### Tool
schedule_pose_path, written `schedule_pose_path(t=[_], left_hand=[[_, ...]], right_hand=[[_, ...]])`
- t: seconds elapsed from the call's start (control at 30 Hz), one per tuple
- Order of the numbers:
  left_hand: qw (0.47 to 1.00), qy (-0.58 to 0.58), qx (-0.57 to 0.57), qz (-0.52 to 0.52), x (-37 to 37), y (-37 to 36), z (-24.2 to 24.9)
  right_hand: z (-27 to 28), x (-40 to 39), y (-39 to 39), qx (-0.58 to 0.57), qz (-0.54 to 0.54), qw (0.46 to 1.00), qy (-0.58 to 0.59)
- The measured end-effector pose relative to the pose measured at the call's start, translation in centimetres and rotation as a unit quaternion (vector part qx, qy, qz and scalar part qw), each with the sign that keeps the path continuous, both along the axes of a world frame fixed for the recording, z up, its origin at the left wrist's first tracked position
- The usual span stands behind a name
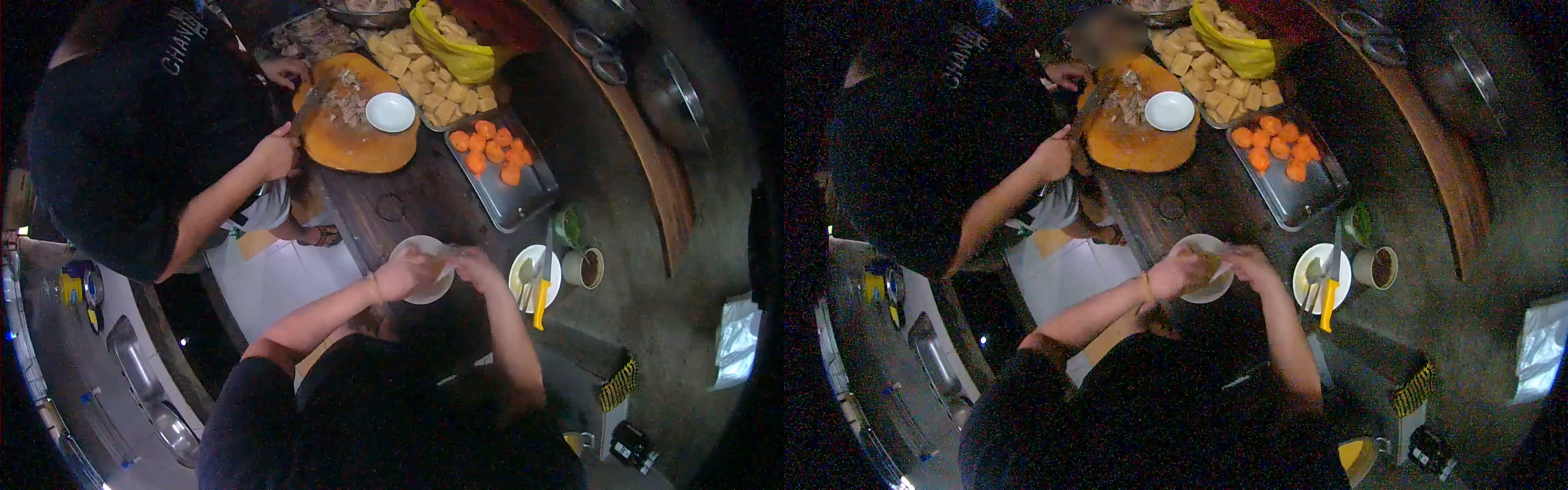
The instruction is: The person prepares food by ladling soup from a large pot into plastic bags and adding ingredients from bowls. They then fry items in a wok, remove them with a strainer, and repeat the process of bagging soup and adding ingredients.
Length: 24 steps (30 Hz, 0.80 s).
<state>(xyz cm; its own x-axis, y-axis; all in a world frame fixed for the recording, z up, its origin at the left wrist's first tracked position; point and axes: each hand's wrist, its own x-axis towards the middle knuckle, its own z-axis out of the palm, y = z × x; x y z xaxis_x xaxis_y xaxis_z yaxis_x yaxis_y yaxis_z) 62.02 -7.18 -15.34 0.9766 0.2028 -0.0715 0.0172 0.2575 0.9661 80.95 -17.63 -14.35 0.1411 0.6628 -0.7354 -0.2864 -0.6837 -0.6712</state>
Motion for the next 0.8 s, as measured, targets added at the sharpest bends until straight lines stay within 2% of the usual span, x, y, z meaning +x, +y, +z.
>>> schedule_pose_path(t=[0.03,0.07,0.1,0.13,0.17,0.2,0.23,0.27,0.33,0.37,0.4,0.43,0.47,0.5,0.53,0.6,0.63,0.67,0.7,0.73,0.77,0.8], left_hand=[[0.990,0.029,-0.138,0.012,0.1,0.1,0.2],[0.943,-0.073,0.320,-0.057,0.3,0.3,1.2],[0.681,-0.155,0.706,-0.113,0.3,0.5,1.9],[0.679,-0.154,0.709,-0.113,0.1,0.6,1.6],[0.706,-0.151,0.688,-0.075,-0.2,0.6,0.9],[0.731,-0.149,0.665,-0.035,-0.3,0.7,0.6],[0.727,-0.151,0.668,-0.034,-0.7,0.3,1.1],[0.800,-0.028,0.591,0.093,-1.4,-0.8,1.6],[0.873,0.112,0.429,0.201,-1.4,-2.9,1.7],[0.888,0.166,0.335,0.268,-1.3,-4.0,1.7],[0.915,0.241,0.082,0.312,-1.0,-4.9,3.7],[0.875,0.301,-0.179,0.334,-0.8,-6.1,4.7],[0.883,0.230,-0.138,0.386,-0.8,-7.8,1.9],[0.881,0.230,-0.141,0.390,-0.6,-8.3,-0.4],[0.889,0.201,-0.125,0.392,-0.6,-8.5,-2.3],[0.896,0.167,-0.097,0.399,-1.0,-7.9,-2.1],[0.883,0.187,-0.153,0.402,-1.3,-7.1,-0.3],[0.867,0.202,-0.207,0.405,-1.7,-6.2,1.6],[0.868,0.188,-0.196,0.416,-2.5,-5.4,3.3],[0.883,0.110,-0.272,0.366,-4.1,-5.4,4.8],[0.888,0.026,-0.340,0.308,-5.5,-4.8,6.0],[0.889,0.009,-0.326,0.322,-6.9,-3.5,7.0]], right_hand=[[-1.1,0.2,1.9,0.008,0.108,0.992,-0.071],[-2.1,-0.1,3.8,0.017,0.214,0.966,-0.142],[-3.4,-0.2,5.2,0.020,0.217,0.965,-0.144],[-4.9,-0.4,6.3,0.072,0.320,0.916,-0.231],[-5.4,-0.9,7.0,0.123,0.414,0.846,-0.313],[-4.3,-1.7,6.7,0.126,0.412,0.846,-0.315],[-1.8,-2.8,5.7,0.197,0.252,0.877,-0.359],[0.0,-3.6,4.4,0.262,0.083,0.878,-0.392],[1.2,-4.8,0.1,0.142,0.038,0.914,-0.377],[2.9,-6.2,-1.3,-0.015,0.049,0.970,-0.237],[1.2,-7.9,-3.0,-0.055,-0.003,0.987,-0.148],[-0.2,-9.7,-3.6,-0.009,-0.069,0.994,-0.088],[-1.6,-11.6,-4.1,0.037,-0.132,0.990,-0.024],[-2.2,-12.8,-4.2,0.109,-0.218,0.969,0.042],[-2.1,-12.9,-4.3,0.111,-0.212,0.970,0.043],[-1.2,-13.4,-3.9,0.133,-0.252,0.957,0.048],[-0.4,-12.9,-3.7,0.145,-0.247,0.957,0.051],[0.8,-11.4,-3.7,0.102,-0.183,0.976,0.054],[3.4,-10.3,-3.2,0.068,-0.080,0.994,-0.017],[5.8,-9.1,-2.7,0.039,0.026,0.995,-0.087],[7.4,-8.3,-2.3,0.057,0.040,0.993,-0.094],[8.6,-7.8,-1.9,0.172,0.171,0.934,-0.261]])
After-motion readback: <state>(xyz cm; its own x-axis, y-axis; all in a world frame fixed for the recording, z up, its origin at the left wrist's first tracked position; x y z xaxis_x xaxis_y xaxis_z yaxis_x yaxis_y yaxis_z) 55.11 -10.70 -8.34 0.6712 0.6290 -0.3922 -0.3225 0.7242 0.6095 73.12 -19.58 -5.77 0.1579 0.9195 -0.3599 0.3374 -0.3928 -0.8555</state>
